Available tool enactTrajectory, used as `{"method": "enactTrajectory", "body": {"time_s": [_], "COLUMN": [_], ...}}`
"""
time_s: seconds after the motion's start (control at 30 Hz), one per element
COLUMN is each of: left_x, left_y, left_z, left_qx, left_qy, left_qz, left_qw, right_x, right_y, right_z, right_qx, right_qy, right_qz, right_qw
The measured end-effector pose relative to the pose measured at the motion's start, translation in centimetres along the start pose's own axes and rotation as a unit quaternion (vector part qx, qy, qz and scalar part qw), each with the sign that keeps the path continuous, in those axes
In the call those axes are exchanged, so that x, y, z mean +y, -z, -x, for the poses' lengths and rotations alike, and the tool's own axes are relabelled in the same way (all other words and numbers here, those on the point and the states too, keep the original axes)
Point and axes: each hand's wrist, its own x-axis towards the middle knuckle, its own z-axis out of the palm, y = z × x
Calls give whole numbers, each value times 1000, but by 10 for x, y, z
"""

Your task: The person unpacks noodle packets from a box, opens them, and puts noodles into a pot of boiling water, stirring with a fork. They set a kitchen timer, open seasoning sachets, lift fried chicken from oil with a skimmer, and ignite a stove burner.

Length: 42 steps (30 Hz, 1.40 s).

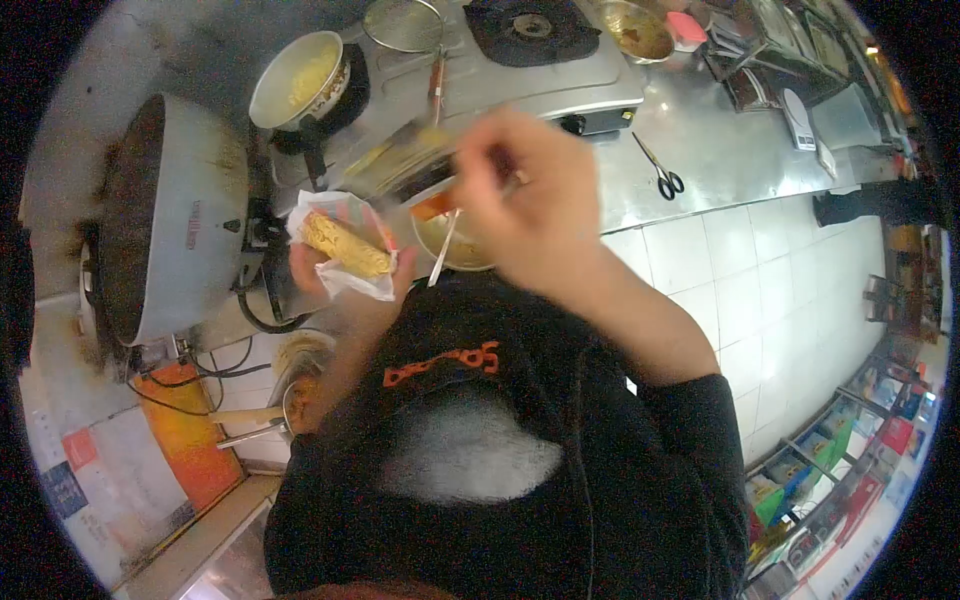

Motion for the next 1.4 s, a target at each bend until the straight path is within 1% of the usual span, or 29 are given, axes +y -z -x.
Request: {"method": "enactTrajectory", "body": {"time_s": [0.03,0.07,0.1,0.13,0.17,0.2,0.23,0.27,0.3,0.37,0.4,0.43,0.47,0.5,0.53,0.6,0.63,0.7,0.73,0.8,0.9,0.93,1.0,1.03,1.1,1.2,1.3,1.37,1.4], "left_x": [-3,-3,-3,-1,0,1,2,2,3,3,3,5,7,7,7,3,-6,-24,-30,-35,-1,16,16,3,-6,4,8,13,6], "left_y": [2,4,8,10,13,15,16,18,18,18,18,17,18,17,18,21,25,37,41,43,21,14,15,19,22,18,19,18,21], "left_z": [2,2,4,7,9,10,11,12,12,12,12,13,14,15,17,21,24,30,32,36,25,16,17,21,23,15,10,9,12], "left_qx": [-2,-10,-27,-49,-76,-105,-137,-168,-196,-231,-237,-235,-233,-216,-197,-162,-152,-122,-102,-78,-35,-24,-9,-20,-28,-21,-45,-32,-32], "left_qy": [29,57,85,114,144,175,207,245,277,333,353,369,385,394,399,396,363,274,219,158,169,171,171,129,85,73,85,150,148], "left_qz": [38,82,130,182,239,299,363,426,481,572,604,629,650,667,679,684,606,420,315,205,239,218,197,129,59,118,155,252,253], "left_qw": [999,995,987,976,957,932,898,854,808,713,674,642,612,594,584,591,691,856,918,963,955,961,965,983,994,990,983,956,955], "right_x": [17,28,43,72,104,130,154,169,175,176,136,104,75,46,21,-9,-12,-13,-13,-11,-7,-5,-1,1,4,5,3,7,9], "right_y": [9,23,39,58,73,83,89,91,88,82,68,52,42,29,21,6,-2,-13,-16,-20,-24,-25,-27,-28,-28,-29,-33,-37,-39], "right_z": [0,-1,0,2,8,15,22,28,35,47,39,35,33,34,30,24,23,19,18,15,11,11,10,8,4,6,2,4,5], "right_qx": [31,49,47,58,69,68,73,75,73,79,39,19,-43,-94,-163,-231,-226,-249,-248,-279,-318,-320,-324,-327,-334,-363,-376,-363,-350], "right_qy": [-41,-90,-97,-131,-164,-166,-189,-206,-207,-121,-123,-57,27,46,100,140,137,147,147,150,138,140,61,62,65,71,72,75,76], "right_qz": [-76,-114,-98,-73,-49,-48,137,316,313,339,282,172,152,59,1,61,62,180,180,247,229,229,187,187,189,201,179,172,163], "right_qw": [996,988,989,987,983,983,970,923,924,930,951,983,987,993,982,961,962,940,940,916,910,909,925,924,921,907,906,913,919]}}
